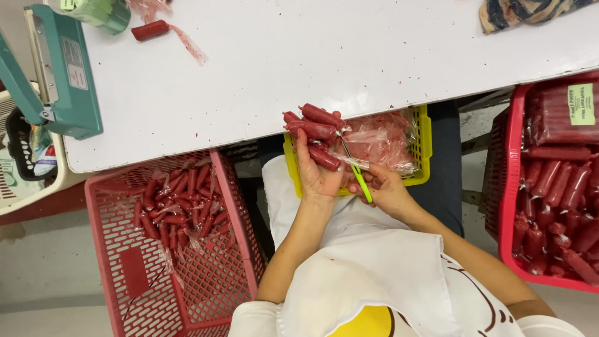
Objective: The person sits and uses green-handled scissors to cut open plastic-wrapped packages of red sausages. They take the packages from a pink basket, cut the plastic, and place the opened sausages into a yellow basket on their lap.
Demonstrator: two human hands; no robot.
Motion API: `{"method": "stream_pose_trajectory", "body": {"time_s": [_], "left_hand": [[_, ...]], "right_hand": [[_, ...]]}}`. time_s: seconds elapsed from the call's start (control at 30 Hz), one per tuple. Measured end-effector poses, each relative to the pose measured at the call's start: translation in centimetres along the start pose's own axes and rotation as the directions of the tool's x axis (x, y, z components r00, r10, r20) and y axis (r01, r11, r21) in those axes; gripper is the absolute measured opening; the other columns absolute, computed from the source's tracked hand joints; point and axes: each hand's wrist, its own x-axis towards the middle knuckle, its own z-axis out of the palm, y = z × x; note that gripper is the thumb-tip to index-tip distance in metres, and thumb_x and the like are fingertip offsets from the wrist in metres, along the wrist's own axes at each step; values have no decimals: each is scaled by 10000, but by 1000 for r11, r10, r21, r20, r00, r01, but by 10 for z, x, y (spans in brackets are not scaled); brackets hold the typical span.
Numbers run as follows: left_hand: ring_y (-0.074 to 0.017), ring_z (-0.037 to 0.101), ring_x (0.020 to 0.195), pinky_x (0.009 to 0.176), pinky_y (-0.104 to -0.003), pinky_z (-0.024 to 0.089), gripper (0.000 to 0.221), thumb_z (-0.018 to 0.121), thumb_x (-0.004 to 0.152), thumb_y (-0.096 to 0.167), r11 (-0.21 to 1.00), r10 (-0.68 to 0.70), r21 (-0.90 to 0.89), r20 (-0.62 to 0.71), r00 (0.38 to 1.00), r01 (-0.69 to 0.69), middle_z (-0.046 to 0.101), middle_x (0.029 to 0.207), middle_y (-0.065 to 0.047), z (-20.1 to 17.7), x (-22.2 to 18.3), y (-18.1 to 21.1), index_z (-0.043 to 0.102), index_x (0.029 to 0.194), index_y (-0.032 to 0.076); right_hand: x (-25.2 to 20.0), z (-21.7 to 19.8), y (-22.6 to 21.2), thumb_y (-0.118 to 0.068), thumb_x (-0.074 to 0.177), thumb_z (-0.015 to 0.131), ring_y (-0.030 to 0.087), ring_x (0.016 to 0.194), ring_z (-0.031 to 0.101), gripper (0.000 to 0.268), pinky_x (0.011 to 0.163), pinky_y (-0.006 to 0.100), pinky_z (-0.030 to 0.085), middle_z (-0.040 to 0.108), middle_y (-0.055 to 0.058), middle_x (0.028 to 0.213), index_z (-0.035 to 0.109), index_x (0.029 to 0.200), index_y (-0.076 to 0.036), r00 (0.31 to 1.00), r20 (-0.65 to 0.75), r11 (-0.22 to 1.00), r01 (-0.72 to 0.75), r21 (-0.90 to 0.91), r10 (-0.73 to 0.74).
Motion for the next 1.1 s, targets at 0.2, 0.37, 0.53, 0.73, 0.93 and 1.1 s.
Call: {"method": "stream_pose_trajectory", "body": {"time_s": [0.2, 0.37, 0.53, 0.73, 0.93, 1.1], "left_hand": [[-259, 683, 1066, 992, -421, 582, 615, 838, 847, 426, 999, -35, -34, -14, 999, 34, 687, 1206, -93, -7, 5, -1, 581, 1299, 99], [-250, 682, 1072, 989, -418, 586, 606, 833, 854, 427, 999, -33, -39, -14, 999, 32, 688, 1218, -85, -10, 7, 2, 581, 1301, 106], [-261, 660, 1147, 1059, -452, 540, 631, 813, 870, 456, 999, -32, 0, 4, 999, 32, 671, 1268, -81, -21, 13, 3, 561, 1333, 110], [-274, 653, 1160, 1066, -482, 533, 643, 809, 884, 461, 999, -18, 36, 35, 999, 17, 660, 1281, -101, -19, 13, -1, 550, 1349, 100], [-254, 658, 1141, 1060, -459, 530, 627, 809, 879, 453, 997, -2, 79, 8, 1000, 2, 667, 1254, -80, -18, 11, 0, 555, 1338, 109], [-253, 657, 1155, 1067, -475, 526, 635, 801, 884, 473, 993, -14, 114, 20, 1000, 12, 662, 1266, -75, -18, 9, -8, 549, 1348, 120]], "right_hand": [[-4, 0, 2, 66, 841, 769, 120, 359, 451, 495, 309, 212, 393, 576, 129, 625, 624, 1314, 41, 999, 44, 987, -33, 155, 27], [-8, -6, 7, 92, 859, 730, 89, 318, 375, 434, 314, 204, 361, 567, 134, 603, 626, 1279, 62, 995, 99, 973, -39, 225, 17], [-13, -10, 7, 126, 852, 713, 94, 291, 375, 405, 298, 219, 364, 565, 160, 594, 629, 1244, 69, 994, 111, 967, -42, 252, 14], [-2, -8, 5, 101, 837, 750, 101, 321, 402, 441, 306, 215, 358, 559, 148, 598, 623, 1258, 88, 996, 85, 981, 1, 193, -18], [-10, -20, -2, 100, 821, 760, 94, 311, 405, 422, 277, 200, 337, 560, 114, 584, 640, 1223, 55, 995, 97, 990, -38, 137, 25], [-14, -25, 0, 106, 817, 758, 118, 314, 441, 412, 288, 215, 358, 555, 133, 585, 637, 1210, 72, 994, 107, 992, -29, 119, 16]]}}
